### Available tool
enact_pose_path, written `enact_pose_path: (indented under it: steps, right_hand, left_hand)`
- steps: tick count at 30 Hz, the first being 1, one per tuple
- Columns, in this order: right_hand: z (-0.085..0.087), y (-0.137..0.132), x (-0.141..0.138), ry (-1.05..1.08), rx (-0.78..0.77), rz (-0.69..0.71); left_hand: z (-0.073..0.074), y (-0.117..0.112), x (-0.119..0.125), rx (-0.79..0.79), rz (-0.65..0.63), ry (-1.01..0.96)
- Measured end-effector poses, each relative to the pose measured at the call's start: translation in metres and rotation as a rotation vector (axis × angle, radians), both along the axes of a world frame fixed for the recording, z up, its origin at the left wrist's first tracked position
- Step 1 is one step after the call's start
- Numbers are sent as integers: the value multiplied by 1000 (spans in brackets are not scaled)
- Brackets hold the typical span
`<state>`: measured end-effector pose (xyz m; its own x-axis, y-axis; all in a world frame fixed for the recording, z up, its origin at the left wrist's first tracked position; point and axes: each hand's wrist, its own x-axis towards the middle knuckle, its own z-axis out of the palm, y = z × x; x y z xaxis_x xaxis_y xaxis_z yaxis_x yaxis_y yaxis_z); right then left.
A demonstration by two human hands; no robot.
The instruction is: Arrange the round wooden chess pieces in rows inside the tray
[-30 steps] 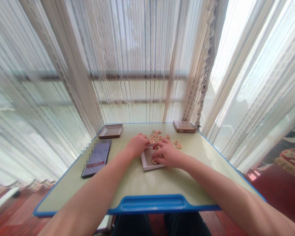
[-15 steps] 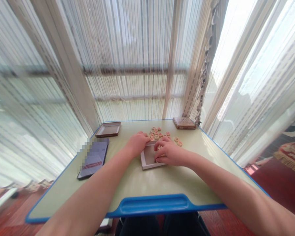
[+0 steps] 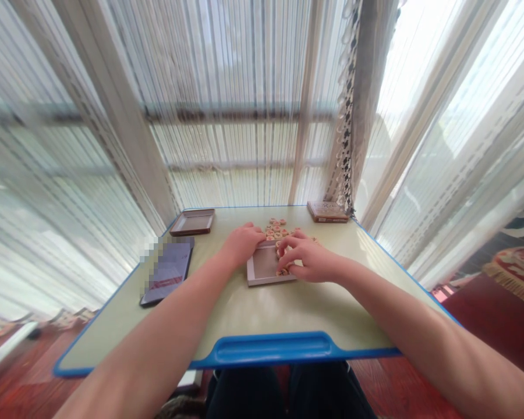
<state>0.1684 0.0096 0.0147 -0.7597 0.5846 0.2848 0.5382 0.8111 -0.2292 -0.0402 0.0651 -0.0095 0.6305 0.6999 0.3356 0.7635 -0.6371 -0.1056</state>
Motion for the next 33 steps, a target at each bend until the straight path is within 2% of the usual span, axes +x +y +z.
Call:
enact_pose_path:
  steps: [5, 11, 21, 33]
  right_hand:
    - [-4, 0, -2, -45, 26, 45]
    - [-9, 4, -2, 17, -4, 2]
    - [-7, 3, 1, 36, -7, 33]
    - [-5, 3, 5, 46, -17, -48]
  left_hand:
    - [-3, 3, 0, 19, 9, -17]
    - [-4, 3, -1, -11, 16, -28]
    - [-3, 3, -1, -29, 19, -40]
    - [-2, 0, -1, -25, 30, -29]
